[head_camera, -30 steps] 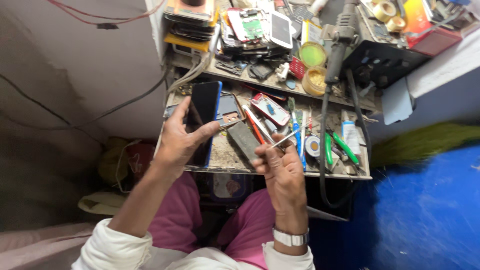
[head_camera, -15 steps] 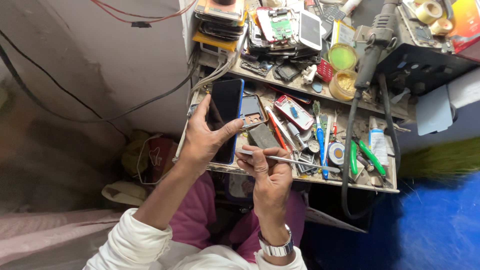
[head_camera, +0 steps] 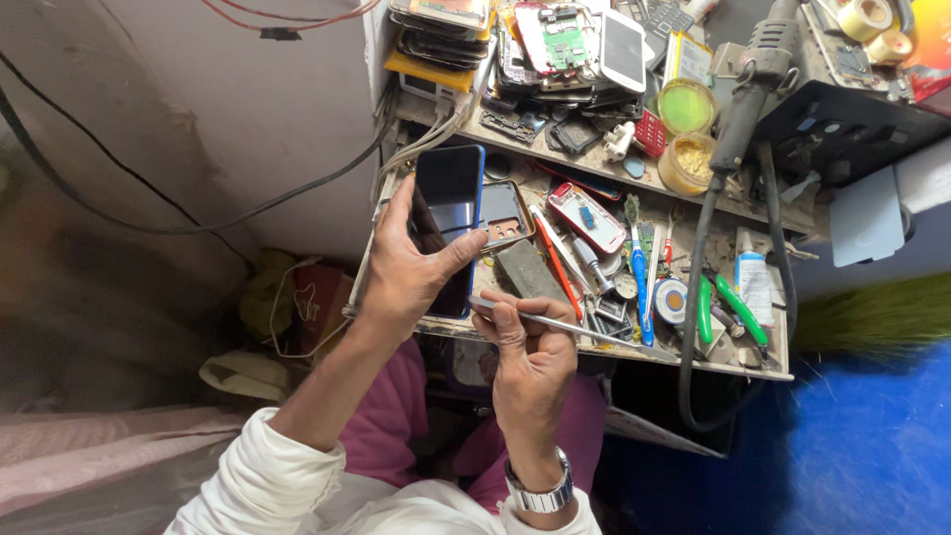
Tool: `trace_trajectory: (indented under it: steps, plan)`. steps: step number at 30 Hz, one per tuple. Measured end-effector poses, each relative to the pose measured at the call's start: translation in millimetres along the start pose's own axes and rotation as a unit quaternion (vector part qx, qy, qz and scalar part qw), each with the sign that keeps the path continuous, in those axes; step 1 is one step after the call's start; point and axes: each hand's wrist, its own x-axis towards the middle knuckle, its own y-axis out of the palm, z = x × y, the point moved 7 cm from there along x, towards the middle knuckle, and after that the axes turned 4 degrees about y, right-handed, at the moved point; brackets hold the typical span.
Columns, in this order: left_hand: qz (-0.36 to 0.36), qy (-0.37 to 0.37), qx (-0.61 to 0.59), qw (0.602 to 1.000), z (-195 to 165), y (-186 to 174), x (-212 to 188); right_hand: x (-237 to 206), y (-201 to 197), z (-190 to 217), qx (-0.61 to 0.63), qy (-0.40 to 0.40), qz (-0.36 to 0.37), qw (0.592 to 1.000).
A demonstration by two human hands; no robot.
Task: The person disassembles a smartphone by unscrewing the back cover and removing internal components. They then reassemble the device by placing the back cover back on and securing it with screws.
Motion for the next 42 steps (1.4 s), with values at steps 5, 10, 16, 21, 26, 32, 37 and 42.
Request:
trace_trajectory:
  steps: [5, 10, 16, 21, 26, 32, 37, 42]
  plan:
    - [0.002, -0.003, 0.001, 1.0, -2.4, -4.9, -2.1, -1.3, 4.1, 1.1, -0.013, -0.001, 0.001, 1.0]
    - [-0.002, -0.018, 0.064, 0.998, 4.4, -8.7, -3.7, -2.5, 6.2, 4.5, -0.048, 0.002, 0.012, 0.999]
    - [-0.02, -0.021, 0.156, 0.987, 16.4, -13.5, -8.2, -3.5, 6.7, 5.6, -0.078, 0.005, 0.004, 0.997]
    - [-0.022, -0.009, 0.176, 0.984, 17.5, -13.4, -11.4, -5.5, 7.6, 9.9, -0.121, -0.02, -0.003, 0.992]
    - [-0.025, 0.003, 0.216, 0.976, 17.8, -13.7, -13.1, -11.8, 10.2, 14.7, -0.186, -0.052, -0.02, 0.981]
    - [-0.041, -0.015, 0.211, 0.976, 21.5, -15.9, -15.3, -24.4, 20.2, 24.8, -0.287, -0.152, -0.054, 0.944]
    - [-0.045, -0.008, 0.22, 0.974, 19.4, -16.3, -16.7, -28.4, 26.8, 25.7, -0.34, -0.209, -0.064, 0.915]
    - [-0.058, -0.006, 0.192, 0.98, 18.5, -17.5, -17.6, -26.7, 33.5, 24.7, -0.316, -0.268, -0.05, 0.909]
